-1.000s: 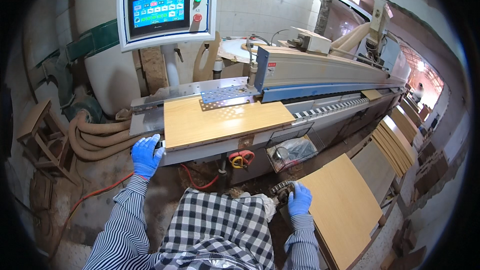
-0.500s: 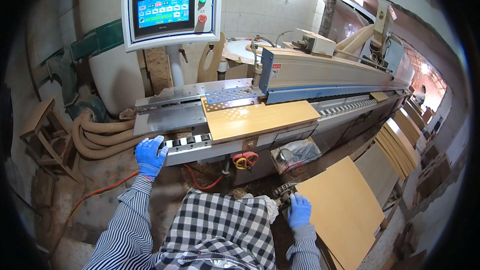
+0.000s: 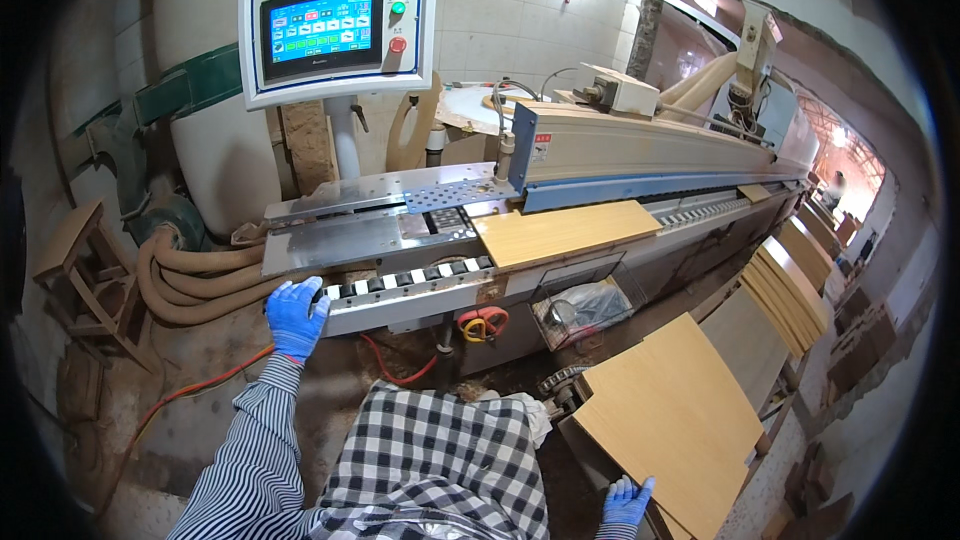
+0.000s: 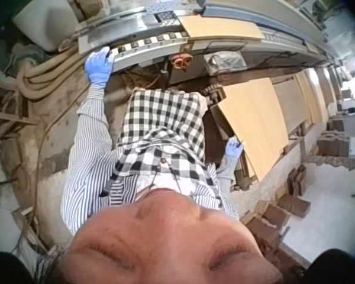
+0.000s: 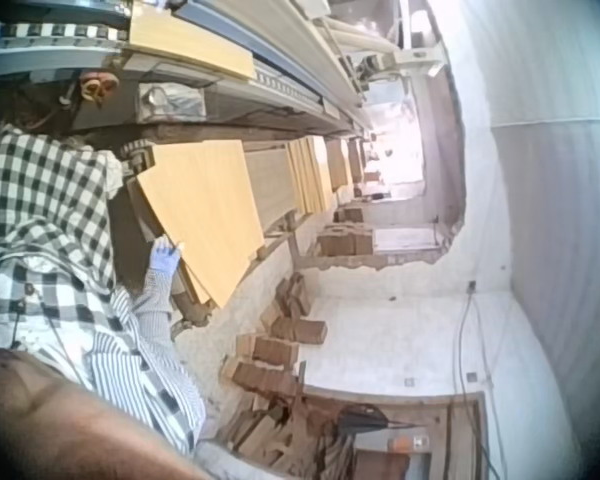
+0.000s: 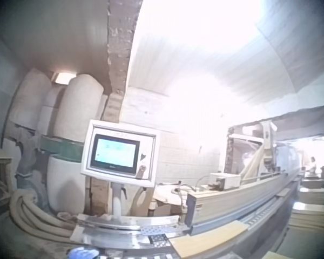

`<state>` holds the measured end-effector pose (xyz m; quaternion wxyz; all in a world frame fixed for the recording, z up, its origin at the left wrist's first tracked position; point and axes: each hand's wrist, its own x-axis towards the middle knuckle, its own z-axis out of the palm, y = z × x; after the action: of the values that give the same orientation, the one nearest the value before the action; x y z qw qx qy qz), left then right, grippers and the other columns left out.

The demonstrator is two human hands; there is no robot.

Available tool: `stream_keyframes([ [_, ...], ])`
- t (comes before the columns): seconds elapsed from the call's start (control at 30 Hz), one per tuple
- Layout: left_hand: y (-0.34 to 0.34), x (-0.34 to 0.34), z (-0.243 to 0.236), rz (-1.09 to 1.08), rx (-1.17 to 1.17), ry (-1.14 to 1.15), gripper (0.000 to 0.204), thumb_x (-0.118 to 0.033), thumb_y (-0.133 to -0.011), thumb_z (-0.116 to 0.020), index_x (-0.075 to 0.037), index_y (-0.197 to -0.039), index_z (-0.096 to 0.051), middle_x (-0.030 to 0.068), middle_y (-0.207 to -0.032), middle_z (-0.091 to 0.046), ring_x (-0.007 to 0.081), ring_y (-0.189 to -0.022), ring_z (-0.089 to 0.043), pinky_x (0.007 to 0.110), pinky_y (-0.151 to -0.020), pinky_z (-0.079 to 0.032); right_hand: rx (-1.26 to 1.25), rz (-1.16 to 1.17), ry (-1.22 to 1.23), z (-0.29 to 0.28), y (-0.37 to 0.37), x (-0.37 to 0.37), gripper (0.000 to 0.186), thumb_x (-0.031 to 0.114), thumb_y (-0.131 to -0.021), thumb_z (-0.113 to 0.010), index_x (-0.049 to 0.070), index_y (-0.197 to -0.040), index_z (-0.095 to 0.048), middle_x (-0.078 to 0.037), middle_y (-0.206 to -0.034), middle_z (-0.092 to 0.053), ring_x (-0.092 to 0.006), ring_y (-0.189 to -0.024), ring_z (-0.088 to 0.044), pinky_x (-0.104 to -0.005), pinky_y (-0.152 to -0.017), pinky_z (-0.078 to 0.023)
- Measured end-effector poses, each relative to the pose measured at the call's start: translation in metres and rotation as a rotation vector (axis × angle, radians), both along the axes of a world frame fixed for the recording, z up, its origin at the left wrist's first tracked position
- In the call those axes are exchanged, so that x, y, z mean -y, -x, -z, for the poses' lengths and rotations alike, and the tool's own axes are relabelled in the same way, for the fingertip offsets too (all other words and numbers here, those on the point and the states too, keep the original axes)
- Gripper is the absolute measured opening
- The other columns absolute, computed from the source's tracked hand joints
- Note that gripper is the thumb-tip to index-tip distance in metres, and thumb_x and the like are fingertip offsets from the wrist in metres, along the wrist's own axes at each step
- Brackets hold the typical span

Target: The person repeatedly places rectangular wooden boards onto a CNC machine's conveyor belt, allowing the machine to process them, and then removes the finished boards. The person wears blue gloves and a checkered apron while performing this repetitive task in a workshop setting.

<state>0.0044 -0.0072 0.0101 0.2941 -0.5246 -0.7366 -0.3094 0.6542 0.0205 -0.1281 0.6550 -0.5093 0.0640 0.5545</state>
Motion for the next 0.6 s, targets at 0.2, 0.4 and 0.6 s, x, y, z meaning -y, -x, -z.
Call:
stream_keyframes([
  [0.2, -0.003, -0.002, -0.004, 0.001, -0.015, -0.008, 0.037, -0.032, -0.082, -0.066, -0.011, -0.112, -0.066, 0.0082, -0.111, -0.068, 0.0252, -0.103, -0.061, 0.041, -0.101, -0.040, -0.042, -0.258, -0.138, 0.035, -0.023, 0.014, 0.038, 0.046, -0.085, -0.068, 0.008, -0.087, -0.066, -0.008, -0.089, -0.070, -0.0208, -0.065, -0.064, -0.0371, -0.063, -0.057],
  [0.4, -0.004, -0.002, -0.005, -0.002, -0.011, -0.009, 0.038, -0.032, -0.081, -0.067, -0.010, -0.112, -0.066, 0.0083, -0.109, -0.068, 0.0254, -0.102, -0.061, 0.041, -0.100, -0.040, -0.150, 0.020, -0.265, 0.031, -0.045, 0.040, 0.034, 0.039, -0.079, -0.075, 0.014, -0.101, -0.066, 0.001, -0.098, -0.068, -0.0186, -0.085, -0.061, -0.0342, -0.067, -0.050],
  [0.6, -0.001, -0.001, -0.005, 0.043, 0.009, 0.021, 0.040, -0.031, -0.081, -0.067, -0.009, -0.114, -0.065, 0.0089, -0.113, -0.066, 0.0252, -0.106, -0.059, 0.042, -0.103, -0.038, 0.133, -0.045, -0.254, 0.038, -0.072, 0.046, 0.022, 0.027, -0.081, -0.074, 0.015, -0.096, -0.064, -0.002, -0.087, -0.068, -0.0179, -0.069, -0.059, -0.0340, -0.064, -0.049],
])
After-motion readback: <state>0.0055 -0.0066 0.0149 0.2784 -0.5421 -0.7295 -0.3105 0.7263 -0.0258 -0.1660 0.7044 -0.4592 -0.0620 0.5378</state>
